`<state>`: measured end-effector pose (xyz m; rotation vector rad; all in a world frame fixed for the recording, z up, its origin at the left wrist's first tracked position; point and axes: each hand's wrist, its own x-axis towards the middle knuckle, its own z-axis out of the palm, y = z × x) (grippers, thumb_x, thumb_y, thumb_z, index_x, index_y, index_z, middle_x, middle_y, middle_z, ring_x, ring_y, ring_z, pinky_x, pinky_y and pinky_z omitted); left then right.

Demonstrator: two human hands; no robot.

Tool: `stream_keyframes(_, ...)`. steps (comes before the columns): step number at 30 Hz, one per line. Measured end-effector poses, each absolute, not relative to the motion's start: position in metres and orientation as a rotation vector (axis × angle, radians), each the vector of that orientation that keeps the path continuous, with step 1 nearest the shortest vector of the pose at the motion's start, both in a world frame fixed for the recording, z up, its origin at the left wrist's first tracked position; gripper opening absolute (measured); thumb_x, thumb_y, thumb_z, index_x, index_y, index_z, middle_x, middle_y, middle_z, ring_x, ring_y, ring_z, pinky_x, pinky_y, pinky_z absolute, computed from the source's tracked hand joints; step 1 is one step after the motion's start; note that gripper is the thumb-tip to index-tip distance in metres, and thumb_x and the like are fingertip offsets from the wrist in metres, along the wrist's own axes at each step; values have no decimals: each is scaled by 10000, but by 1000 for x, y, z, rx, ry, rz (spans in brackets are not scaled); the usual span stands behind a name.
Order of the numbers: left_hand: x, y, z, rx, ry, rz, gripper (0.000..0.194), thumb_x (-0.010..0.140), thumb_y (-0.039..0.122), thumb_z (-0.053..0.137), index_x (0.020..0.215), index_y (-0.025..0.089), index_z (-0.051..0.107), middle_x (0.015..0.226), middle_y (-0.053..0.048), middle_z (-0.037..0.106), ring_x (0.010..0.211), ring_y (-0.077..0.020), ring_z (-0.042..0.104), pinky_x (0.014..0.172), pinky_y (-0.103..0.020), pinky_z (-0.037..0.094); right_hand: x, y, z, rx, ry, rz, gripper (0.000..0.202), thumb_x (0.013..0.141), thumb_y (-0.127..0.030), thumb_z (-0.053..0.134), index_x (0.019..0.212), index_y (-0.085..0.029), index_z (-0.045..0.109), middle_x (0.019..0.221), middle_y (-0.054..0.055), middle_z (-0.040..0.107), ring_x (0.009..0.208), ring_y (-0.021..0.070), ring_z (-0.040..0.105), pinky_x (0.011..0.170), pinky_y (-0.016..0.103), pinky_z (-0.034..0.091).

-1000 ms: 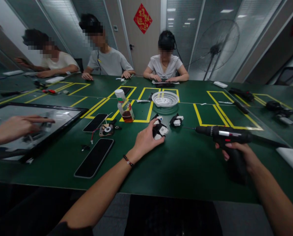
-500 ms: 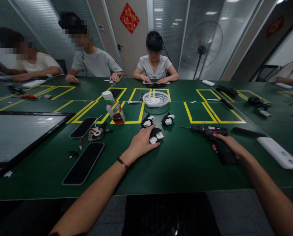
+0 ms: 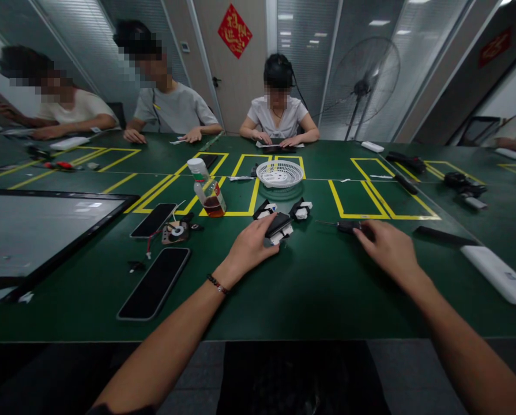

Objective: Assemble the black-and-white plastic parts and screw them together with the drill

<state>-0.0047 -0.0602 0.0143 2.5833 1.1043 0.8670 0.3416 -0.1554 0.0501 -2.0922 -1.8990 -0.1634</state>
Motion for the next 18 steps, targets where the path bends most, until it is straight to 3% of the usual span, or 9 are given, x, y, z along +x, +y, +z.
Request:
stream_keyframes(2,-3,-63,17,2537,1091,946,762,817,285,694,1505,208,375,1513,-113,471,1359,-274,489,1163,-453,394,309,-145,48,-1822,-1998,95,358,978,-471,482,1103,-210,693,969,97,742,834,237,681,742,339,495)
stream_keyframes(5,-1,-63,17,2406,1118,1053,752,798,282,719,1483,225,413,1496,-95,499,1350,-267,505,1158,-446,402,274,-121,39,-1588,-2085,290,267,950,-362,558,1106,-205,707,1015,102,742,890,244,678,816,361,489)
stream_keyframes(9,-1,-55,12,2056,1234,1150,750,775,322,756,1456,235,454,1390,-91,601,1223,-266,610,1043,-430,513,258,-90,27,-1360,-2062,580,223,906,-273,618,1080,-212,744,1037,101,740,915,243,669,849,384,491)
stream_keyframes(14,5,-48,3,1701,1125,1116,714,769,351,780,1406,178,508,1338,-149,630,1116,-267,668,895,-405,595,241,-74,7,-1178,-1600,1219,300,871,-356,682,1118,-190,719,969,97,736,780,201,667,614,315,543)
stream_keyframes(18,14,-55,-1,1691,1028,1124,723,772,339,772,1421,195,487,1405,-149,580,1199,-270,629,925,-408,583,225,-75,-9,-984,-1152,1593,316,880,-405,706,1072,-154,704,1045,126,738,870,183,695,732,310,587)
